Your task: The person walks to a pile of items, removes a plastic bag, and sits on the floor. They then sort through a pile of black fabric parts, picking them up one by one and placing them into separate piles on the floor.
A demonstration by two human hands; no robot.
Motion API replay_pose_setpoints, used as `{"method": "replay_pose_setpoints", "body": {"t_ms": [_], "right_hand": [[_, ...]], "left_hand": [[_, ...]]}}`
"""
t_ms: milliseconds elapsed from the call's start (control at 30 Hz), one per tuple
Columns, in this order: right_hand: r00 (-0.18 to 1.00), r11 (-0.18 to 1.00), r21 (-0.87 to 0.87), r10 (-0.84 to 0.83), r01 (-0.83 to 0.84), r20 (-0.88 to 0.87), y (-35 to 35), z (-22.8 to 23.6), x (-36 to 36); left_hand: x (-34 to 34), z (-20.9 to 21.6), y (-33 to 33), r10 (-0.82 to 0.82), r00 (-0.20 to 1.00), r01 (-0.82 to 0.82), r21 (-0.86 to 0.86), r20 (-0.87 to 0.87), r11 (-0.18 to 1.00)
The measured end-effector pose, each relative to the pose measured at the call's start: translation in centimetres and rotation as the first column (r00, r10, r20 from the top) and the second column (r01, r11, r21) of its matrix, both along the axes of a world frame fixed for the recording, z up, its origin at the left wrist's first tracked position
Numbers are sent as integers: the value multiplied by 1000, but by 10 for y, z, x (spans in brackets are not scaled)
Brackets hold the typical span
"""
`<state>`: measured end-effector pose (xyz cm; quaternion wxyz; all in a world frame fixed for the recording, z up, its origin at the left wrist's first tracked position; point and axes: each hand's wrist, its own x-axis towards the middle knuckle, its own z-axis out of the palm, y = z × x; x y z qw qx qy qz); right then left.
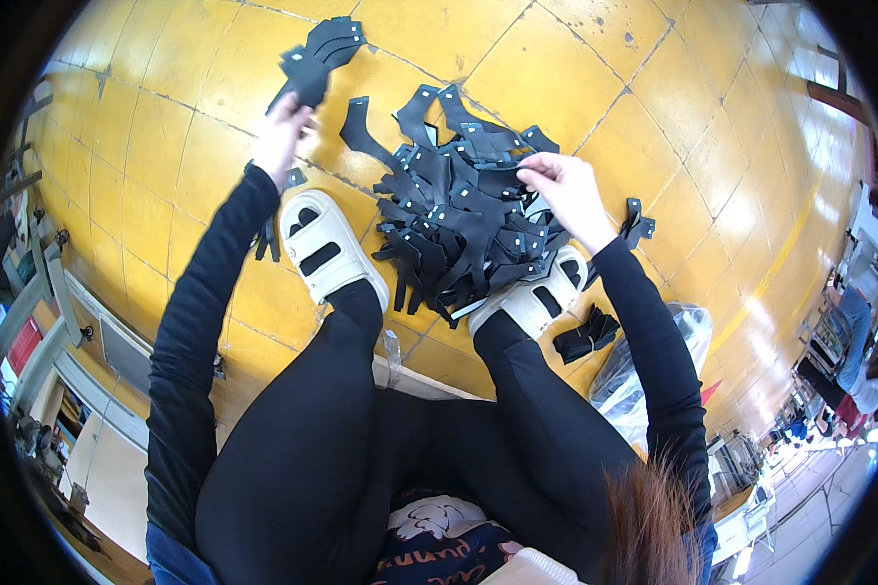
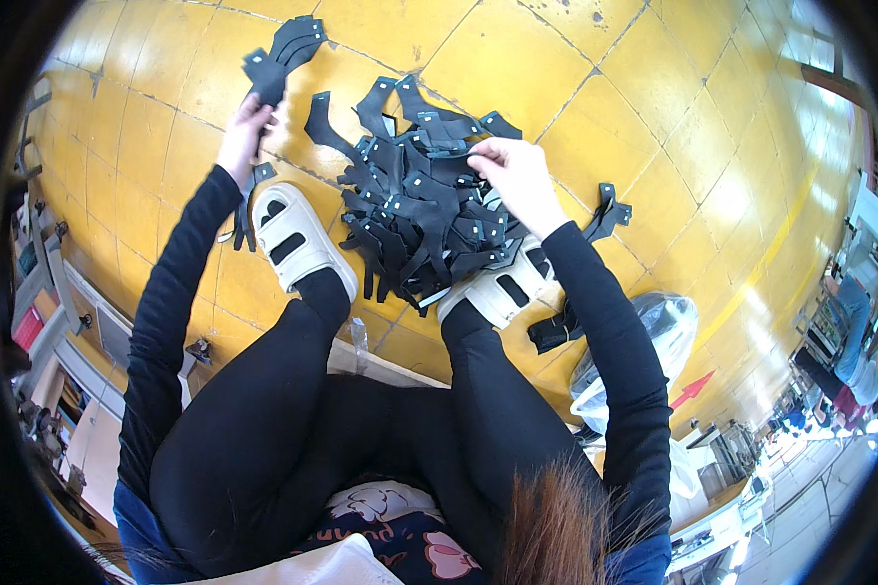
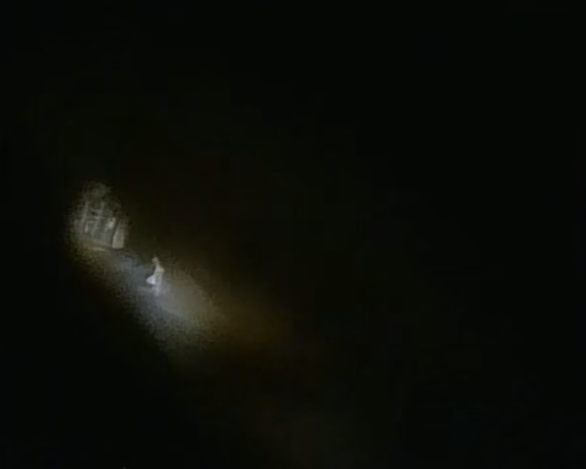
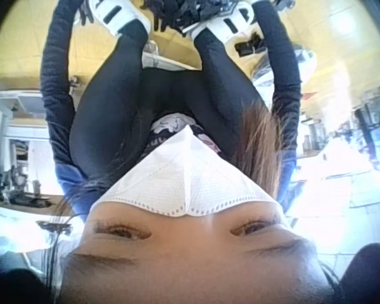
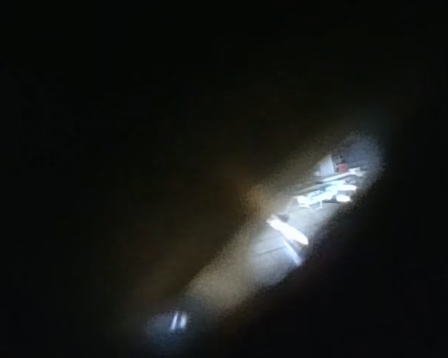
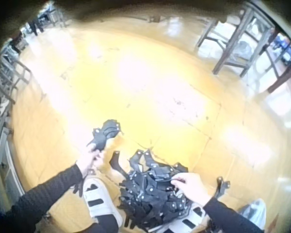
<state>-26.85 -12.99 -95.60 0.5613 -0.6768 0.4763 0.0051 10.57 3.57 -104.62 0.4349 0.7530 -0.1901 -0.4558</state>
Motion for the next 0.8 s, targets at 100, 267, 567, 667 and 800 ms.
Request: {"method": "replay_pose_setpoints", "body": {"t_ms": [100,267,567,667,800], "right_hand": [[994,996,2,-91,91,65,-17,8,-2],[971,986,54,-164,157,175,-42,18,1],[965,999,42,22,-35,263,-48,69,55],[937,993,54,84,-108,339,-38,55,91],[895,974,196,-182,110,406,-29,16,109]], "left_hand": [[66,-28,8,113,980,-115,2,166,993],[186,-42,66,-11,856,-159,283,517,946],[-30,63,-23,-438,898,440,-77,44,894],[-121,96,-40,-455,799,325,-354,-393,877],[-130,84,-53,-240,786,111,-251,-571,962]]}}
